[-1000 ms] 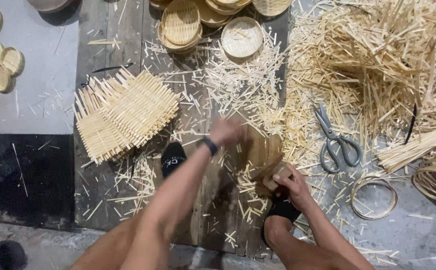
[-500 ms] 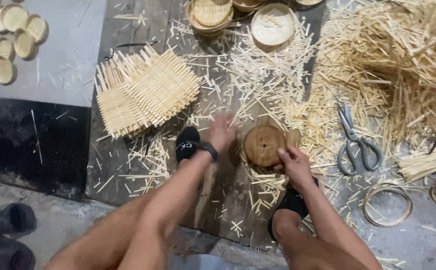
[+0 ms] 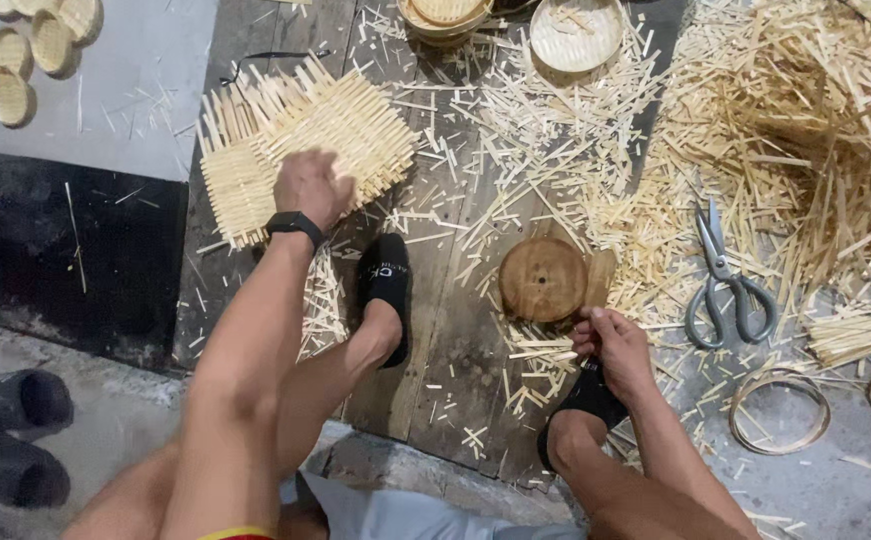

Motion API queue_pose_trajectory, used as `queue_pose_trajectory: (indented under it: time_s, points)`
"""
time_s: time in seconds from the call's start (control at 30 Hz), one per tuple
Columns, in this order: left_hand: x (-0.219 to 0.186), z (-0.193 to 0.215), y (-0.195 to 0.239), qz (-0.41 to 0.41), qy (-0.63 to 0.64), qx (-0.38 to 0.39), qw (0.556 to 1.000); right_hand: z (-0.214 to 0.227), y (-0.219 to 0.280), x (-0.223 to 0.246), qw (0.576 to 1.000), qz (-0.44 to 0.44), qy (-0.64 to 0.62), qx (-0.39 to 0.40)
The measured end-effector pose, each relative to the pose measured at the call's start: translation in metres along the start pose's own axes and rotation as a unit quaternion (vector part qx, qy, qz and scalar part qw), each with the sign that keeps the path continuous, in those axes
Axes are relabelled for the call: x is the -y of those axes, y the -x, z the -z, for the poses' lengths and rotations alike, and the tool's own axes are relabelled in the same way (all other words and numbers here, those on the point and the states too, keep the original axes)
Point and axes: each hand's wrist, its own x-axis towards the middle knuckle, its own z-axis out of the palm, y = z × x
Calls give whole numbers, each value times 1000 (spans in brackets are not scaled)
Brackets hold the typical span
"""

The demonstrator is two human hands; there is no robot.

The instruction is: The person assembles a small woven basket by placing a pre-woven mat into a circular frame, trimming the excess with shears, and securing the edge with a thin strip. The process is repeated for multiple units.

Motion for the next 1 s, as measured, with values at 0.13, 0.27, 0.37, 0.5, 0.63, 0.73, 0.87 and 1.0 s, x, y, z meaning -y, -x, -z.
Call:
queue_pose_trajectory:
  time_s: [0.13, 0.27, 0.37, 0.5, 0.63, 0.73, 0.87, 1.0]
  points:
    - [15, -16, 2, 248, -78, 29, 965, -1, -2, -1, 1000, 0, -22, 17]
    - [29, -31, 4, 374, 31, 6, 927, 5, -4, -6, 1000, 5, -9, 17]
    - [36, -26, 4, 410, 138, -31, 901, 9, -4, -8, 1000, -2, -10, 12]
    - [36, 1, -1, 269, 195, -217, 918, 7, -2, -3, 999, -6, -28, 21]
    - [6, 25, -2, 291, 460, -168, 822, 4, 2, 7, 1000, -1, 26, -14]
    - [-43, 16, 8, 290, 497, -38, 817, 4, -5, 22, 999, 16, -18, -22]
    - [-106, -27, 34, 179, 616, 44, 766, 9, -11, 44, 994, 80, -79, -1]
    - [-132, -62, 65, 229, 560, 157, 781, 1, -4, 62, 991, 82, -99, 23]
